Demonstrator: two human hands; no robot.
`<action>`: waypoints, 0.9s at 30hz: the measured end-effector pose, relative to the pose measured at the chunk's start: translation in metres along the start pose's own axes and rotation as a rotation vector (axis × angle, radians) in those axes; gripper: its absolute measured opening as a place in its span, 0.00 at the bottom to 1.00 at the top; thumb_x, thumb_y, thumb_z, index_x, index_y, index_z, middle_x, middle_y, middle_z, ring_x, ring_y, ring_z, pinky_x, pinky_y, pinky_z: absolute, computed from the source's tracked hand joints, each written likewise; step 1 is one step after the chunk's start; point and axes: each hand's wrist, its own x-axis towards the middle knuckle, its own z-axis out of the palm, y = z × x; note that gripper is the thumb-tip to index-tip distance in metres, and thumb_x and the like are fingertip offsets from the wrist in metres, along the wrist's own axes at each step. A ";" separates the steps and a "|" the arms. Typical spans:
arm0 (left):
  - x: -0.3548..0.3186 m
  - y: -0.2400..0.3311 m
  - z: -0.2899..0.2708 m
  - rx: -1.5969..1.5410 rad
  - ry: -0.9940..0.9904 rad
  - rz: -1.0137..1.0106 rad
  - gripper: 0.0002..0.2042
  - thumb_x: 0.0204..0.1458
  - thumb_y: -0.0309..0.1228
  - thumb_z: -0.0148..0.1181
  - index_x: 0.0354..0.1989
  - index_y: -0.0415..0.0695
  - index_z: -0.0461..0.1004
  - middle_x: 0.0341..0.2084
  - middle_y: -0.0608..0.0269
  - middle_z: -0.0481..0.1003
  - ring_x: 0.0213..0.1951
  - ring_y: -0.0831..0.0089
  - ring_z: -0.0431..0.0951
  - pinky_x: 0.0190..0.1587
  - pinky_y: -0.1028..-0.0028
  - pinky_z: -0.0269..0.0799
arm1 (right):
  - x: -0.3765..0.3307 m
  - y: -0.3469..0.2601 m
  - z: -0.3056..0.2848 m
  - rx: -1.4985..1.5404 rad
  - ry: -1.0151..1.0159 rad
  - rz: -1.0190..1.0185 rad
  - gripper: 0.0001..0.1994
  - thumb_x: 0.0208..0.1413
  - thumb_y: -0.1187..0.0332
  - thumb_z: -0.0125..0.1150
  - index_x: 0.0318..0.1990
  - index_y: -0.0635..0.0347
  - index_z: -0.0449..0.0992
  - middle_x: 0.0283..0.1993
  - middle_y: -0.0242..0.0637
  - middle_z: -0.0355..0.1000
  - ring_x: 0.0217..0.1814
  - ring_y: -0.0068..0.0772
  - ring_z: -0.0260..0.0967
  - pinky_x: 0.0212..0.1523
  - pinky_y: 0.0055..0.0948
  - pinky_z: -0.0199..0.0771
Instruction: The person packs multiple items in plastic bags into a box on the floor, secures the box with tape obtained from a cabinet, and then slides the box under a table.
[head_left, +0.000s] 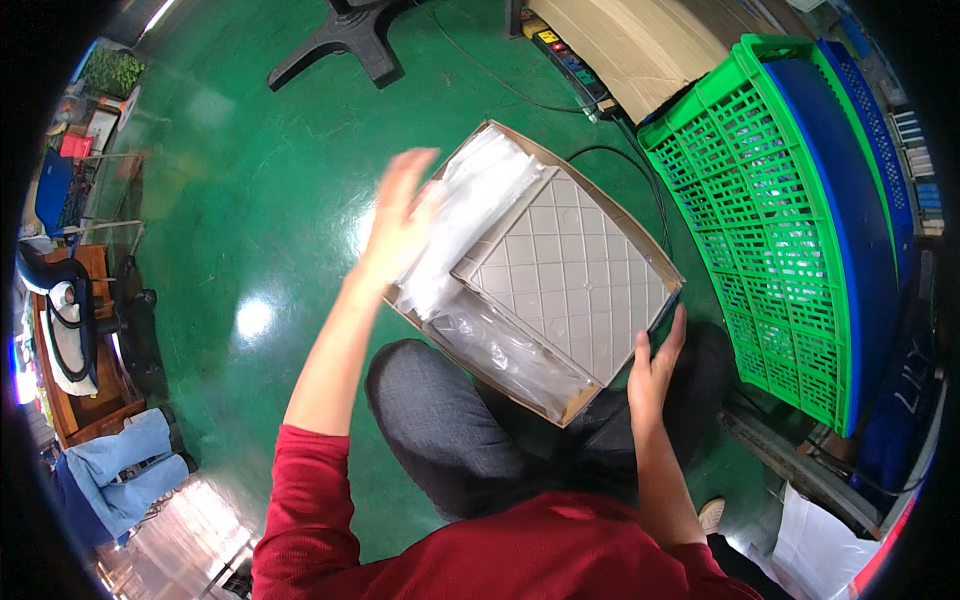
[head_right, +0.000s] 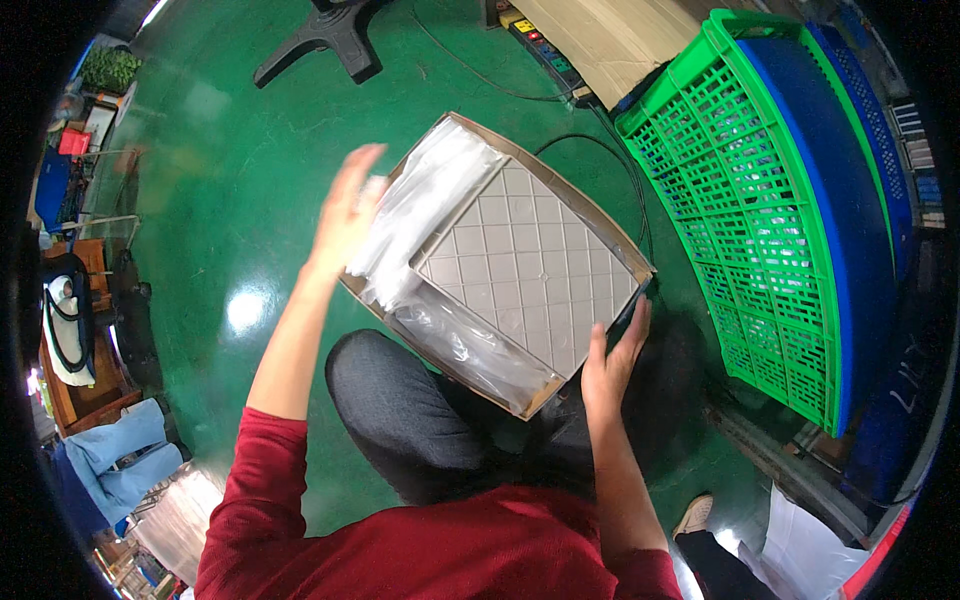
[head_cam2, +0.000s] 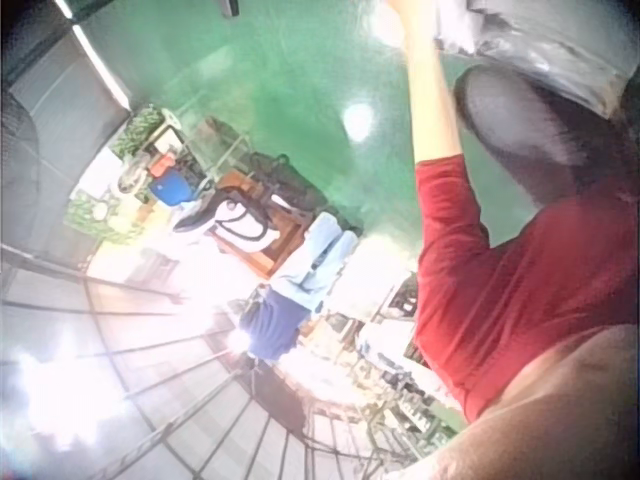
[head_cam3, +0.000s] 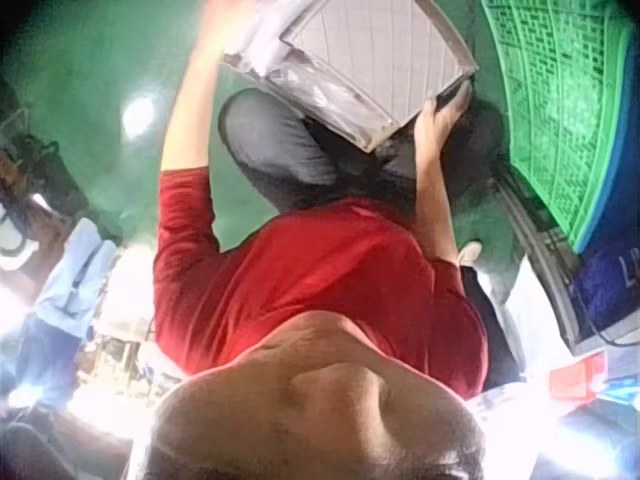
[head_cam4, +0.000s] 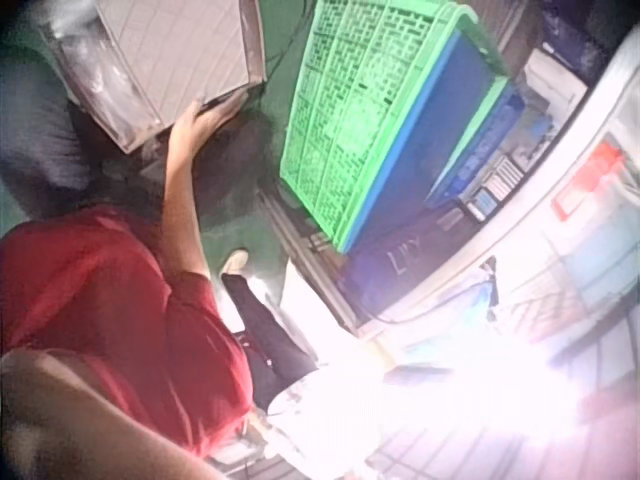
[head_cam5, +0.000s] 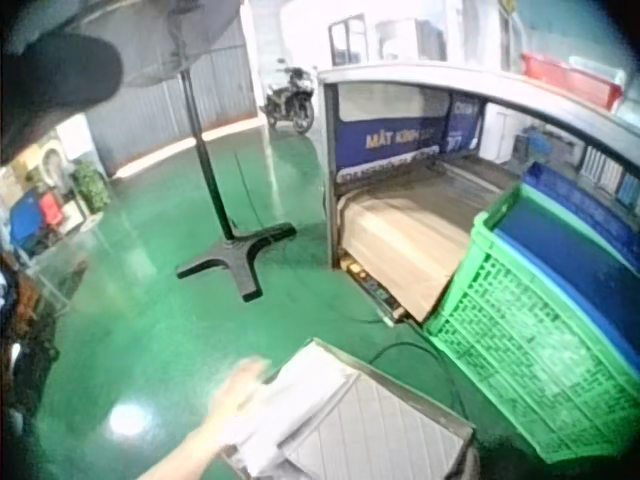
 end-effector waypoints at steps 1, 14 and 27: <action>0.004 0.019 0.011 0.021 -0.075 0.063 0.27 0.53 0.45 0.48 0.59 0.45 0.55 0.59 0.50 0.54 0.62 0.57 0.52 0.62 0.63 0.47 | 0.008 -0.007 0.004 -0.173 0.031 -0.052 0.32 0.52 0.72 0.46 0.65 0.59 0.42 0.68 0.51 0.35 0.70 0.51 0.30 0.66 0.45 0.31; 0.008 -0.029 0.027 0.333 0.066 0.087 0.28 0.53 0.36 0.46 0.62 0.42 0.47 0.59 0.43 0.52 0.61 0.48 0.51 0.58 0.55 0.53 | -0.013 0.046 0.019 -0.168 0.304 0.269 0.26 0.57 0.60 0.42 0.59 0.69 0.54 0.62 0.58 0.50 0.64 0.56 0.46 0.62 0.41 0.46; -0.030 -0.121 0.011 0.420 -0.193 -0.199 0.10 0.53 0.31 0.45 0.32 0.35 0.67 0.20 0.39 0.72 0.27 0.43 0.73 0.31 0.53 0.68 | 0.021 0.047 0.031 -0.337 0.169 0.169 0.17 0.58 0.64 0.42 0.46 0.70 0.66 0.34 0.60 0.70 0.38 0.61 0.68 0.38 0.48 0.68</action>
